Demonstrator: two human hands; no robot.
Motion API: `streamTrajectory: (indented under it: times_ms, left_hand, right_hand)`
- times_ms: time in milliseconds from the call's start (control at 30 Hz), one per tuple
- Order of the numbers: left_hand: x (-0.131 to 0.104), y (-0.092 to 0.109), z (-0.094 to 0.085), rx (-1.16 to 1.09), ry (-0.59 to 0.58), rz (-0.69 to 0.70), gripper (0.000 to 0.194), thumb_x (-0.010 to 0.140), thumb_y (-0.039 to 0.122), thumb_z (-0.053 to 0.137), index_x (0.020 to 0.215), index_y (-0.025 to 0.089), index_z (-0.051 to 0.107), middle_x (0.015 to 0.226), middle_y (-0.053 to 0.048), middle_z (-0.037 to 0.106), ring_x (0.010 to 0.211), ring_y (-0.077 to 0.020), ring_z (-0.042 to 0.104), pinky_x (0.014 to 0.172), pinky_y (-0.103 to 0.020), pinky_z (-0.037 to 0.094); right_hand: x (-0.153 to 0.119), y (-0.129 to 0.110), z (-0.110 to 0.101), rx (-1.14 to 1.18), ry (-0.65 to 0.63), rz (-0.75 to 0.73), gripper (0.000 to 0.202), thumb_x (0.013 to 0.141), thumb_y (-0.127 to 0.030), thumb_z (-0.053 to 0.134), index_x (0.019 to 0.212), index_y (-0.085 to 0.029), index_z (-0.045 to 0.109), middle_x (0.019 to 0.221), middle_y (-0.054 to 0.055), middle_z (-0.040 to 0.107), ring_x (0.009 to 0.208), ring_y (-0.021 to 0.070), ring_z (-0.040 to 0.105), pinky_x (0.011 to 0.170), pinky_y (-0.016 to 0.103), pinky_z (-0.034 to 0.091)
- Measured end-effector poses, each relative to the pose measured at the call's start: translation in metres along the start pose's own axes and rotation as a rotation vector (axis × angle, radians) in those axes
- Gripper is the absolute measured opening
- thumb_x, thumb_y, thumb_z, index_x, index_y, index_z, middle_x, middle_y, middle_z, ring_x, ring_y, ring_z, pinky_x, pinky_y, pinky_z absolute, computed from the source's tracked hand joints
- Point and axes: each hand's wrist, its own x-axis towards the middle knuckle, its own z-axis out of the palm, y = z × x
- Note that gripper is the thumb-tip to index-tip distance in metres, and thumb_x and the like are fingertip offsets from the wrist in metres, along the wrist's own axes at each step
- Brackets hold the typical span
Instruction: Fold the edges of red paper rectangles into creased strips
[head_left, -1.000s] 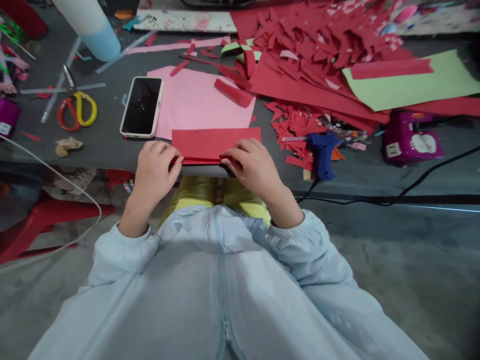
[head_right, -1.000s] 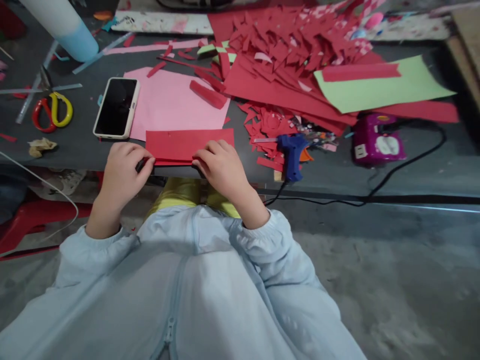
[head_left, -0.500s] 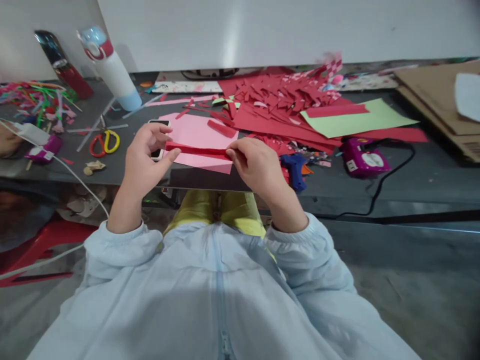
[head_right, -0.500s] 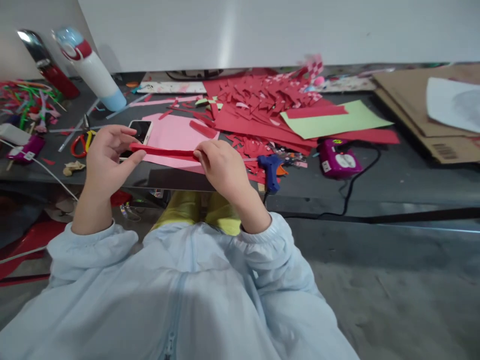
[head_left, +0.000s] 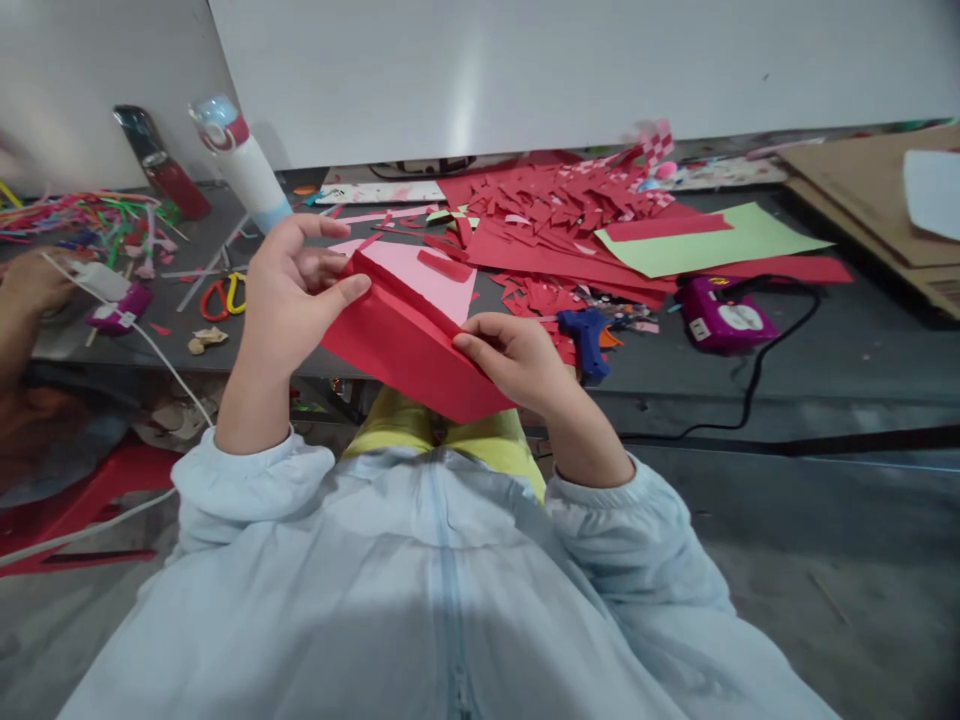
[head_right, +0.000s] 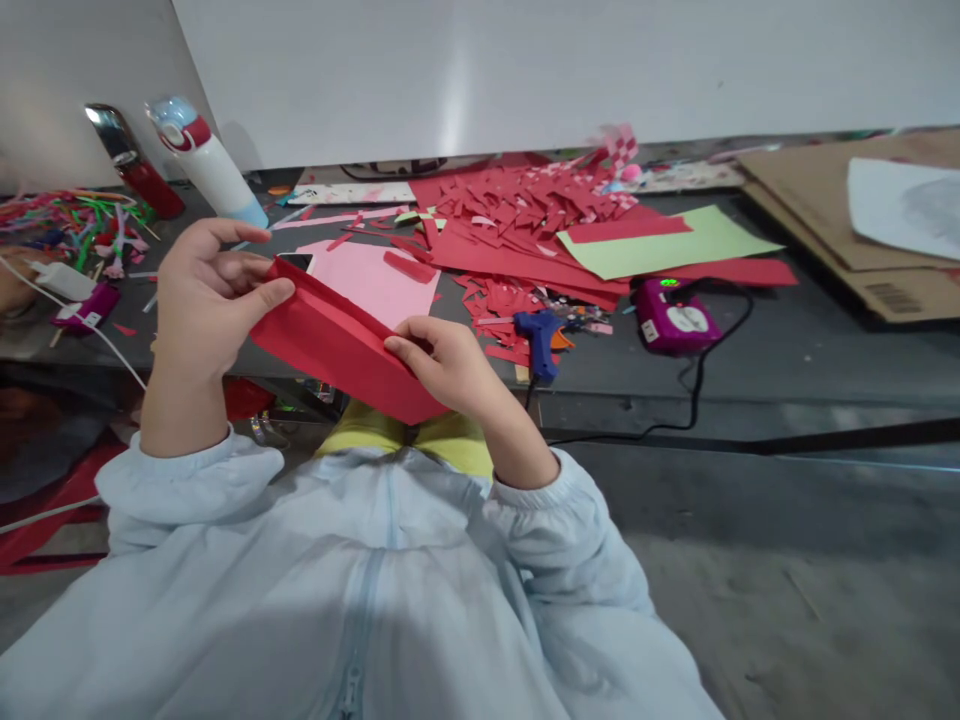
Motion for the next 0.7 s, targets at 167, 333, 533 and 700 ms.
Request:
streamTrajectory:
  times_ms: [167, 333, 533, 700]
  left_hand:
    - [-0.005, -0.005, 0.002, 0.035, -0.029, -0.045, 0.036, 0.07, 0.032, 0.081, 0.1, 0.028, 0.061, 0.078, 0.002, 0.069, 0.073, -0.0174, 0.069, 0.067, -0.032, 0.059]
    - [-0.008, -0.006, 0.003, 0.071, -0.081, -0.11, 0.032, 0.07, 0.029, 0.078, 0.099, 0.027, 0.064, 0.077, 0.001, 0.069, 0.073, -0.0181, 0.069, 0.068, -0.034, 0.059]
    - [-0.009, -0.01, -0.001, 0.056, -0.125, -0.122, 0.029, 0.072, 0.033, 0.075, 0.098, 0.023, 0.068, 0.084, -0.002, 0.071, 0.081, -0.0186, 0.067, 0.067, -0.032, 0.057]
    - [-0.002, -0.012, -0.015, 0.156, 0.106, 0.015, 0.027, 0.077, 0.036, 0.078, 0.097, 0.021, 0.067, 0.079, 0.004, 0.065, 0.071, -0.0091, 0.061, 0.064, -0.029, 0.052]
  right_hand:
    - [-0.007, 0.005, 0.003, 0.257, -0.096, 0.1, 0.049, 0.078, -0.066, 0.062, 0.065, -0.02, 0.054, 0.06, -0.004, 0.041, 0.056, 0.009, 0.033, 0.052, 0.025, 0.027]
    - [-0.013, 0.001, 0.003, 0.407, -0.13, 0.178, 0.053, 0.072, -0.072, 0.067, 0.063, -0.021, 0.053, 0.058, -0.005, 0.042, 0.054, 0.0083, 0.033, 0.049, 0.023, 0.028]
    - [-0.018, 0.012, 0.003, 0.464, -0.154, 0.204, 0.04, 0.074, -0.061, 0.071, 0.075, -0.021, 0.066, 0.069, -0.001, 0.062, 0.06, 0.0115, 0.053, 0.057, 0.025, 0.045]
    - [-0.018, 0.033, -0.004, -0.018, 0.203, 0.01, 0.04, 0.079, -0.044, 0.068, 0.111, -0.021, 0.069, 0.11, 0.011, 0.073, 0.101, 0.0243, 0.066, 0.09, 0.044, 0.052]
